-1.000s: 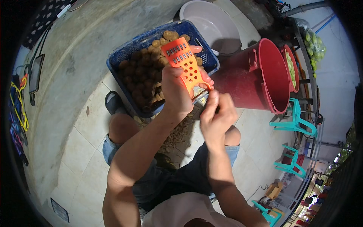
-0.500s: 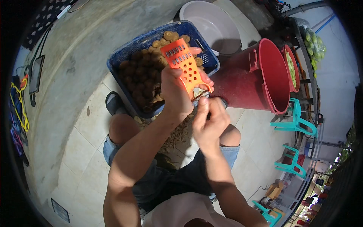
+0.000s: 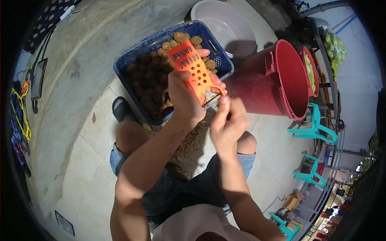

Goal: The person uses a peeler to remove the skin from potatoes, placing the peeled potatoes into a red bucket of water while the peels fall onto the floor.

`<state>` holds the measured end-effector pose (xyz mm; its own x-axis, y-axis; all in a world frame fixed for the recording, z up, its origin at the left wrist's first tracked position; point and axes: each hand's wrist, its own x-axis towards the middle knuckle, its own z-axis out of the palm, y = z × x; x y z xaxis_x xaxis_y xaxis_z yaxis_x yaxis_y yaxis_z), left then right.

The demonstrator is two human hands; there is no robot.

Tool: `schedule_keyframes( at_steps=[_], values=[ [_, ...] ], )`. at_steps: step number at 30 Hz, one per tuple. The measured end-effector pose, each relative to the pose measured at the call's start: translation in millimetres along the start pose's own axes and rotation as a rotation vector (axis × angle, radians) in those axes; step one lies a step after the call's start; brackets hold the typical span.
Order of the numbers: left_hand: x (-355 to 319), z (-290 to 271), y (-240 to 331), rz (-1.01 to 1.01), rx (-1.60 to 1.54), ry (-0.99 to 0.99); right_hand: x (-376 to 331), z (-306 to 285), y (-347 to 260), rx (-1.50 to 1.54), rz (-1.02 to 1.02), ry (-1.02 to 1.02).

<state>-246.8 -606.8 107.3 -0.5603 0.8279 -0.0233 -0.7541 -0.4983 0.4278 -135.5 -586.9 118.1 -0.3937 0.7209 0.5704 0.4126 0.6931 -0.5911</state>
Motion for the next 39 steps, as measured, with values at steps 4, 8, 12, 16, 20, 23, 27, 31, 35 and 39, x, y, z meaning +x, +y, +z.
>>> schedule_keyframes(
  at_steps=[4, 8, 12, 16, 20, 23, 27, 31, 35, 39],
  values=[
    [-0.4, -1.3, -2.2, -0.040, -0.051, 0.004, -8.1, 2.1, -4.8, -0.013, -0.003, 0.003],
    [0.3, 9.3, -0.7, 0.017, -0.093, 0.086, -1.2, -2.0, 5.2, -0.024, -0.006, -0.010],
    [-1.0, 9.9, 1.1, -0.045, -0.111, 0.087, -11.0, 0.4, -8.3, 0.030, -0.033, -0.067],
    [-0.3, 25.3, 5.8, 0.006, 0.074, 0.260, 0.3, -7.0, 4.7, 0.114, 0.194, -0.003],
    [6.0, 14.1, 9.1, 0.002, 0.444, 0.271, -2.3, -6.7, 14.8, 0.188, 0.223, -0.017],
    [5.4, 2.1, 2.2, -0.033, 0.113, 0.190, -2.1, -5.8, 14.7, 0.188, 0.217, -0.037],
    [7.8, 3.4, -0.3, -0.062, 0.012, 0.159, -1.7, -4.6, 16.7, 0.180, 0.225, -0.044],
    [6.8, -1.3, -1.2, -0.035, 0.081, -0.003, -1.8, -5.7, 19.0, 0.177, 0.249, -0.044],
    [5.2, 1.6, -2.3, 0.030, 0.138, -0.038, 1.1, -2.8, 13.7, 0.142, 0.225, -0.011],
    [4.4, 1.5, 0.7, 0.122, 0.228, -0.077, 5.2, -2.4, 8.0, -0.002, 0.095, 0.017]
  ],
)
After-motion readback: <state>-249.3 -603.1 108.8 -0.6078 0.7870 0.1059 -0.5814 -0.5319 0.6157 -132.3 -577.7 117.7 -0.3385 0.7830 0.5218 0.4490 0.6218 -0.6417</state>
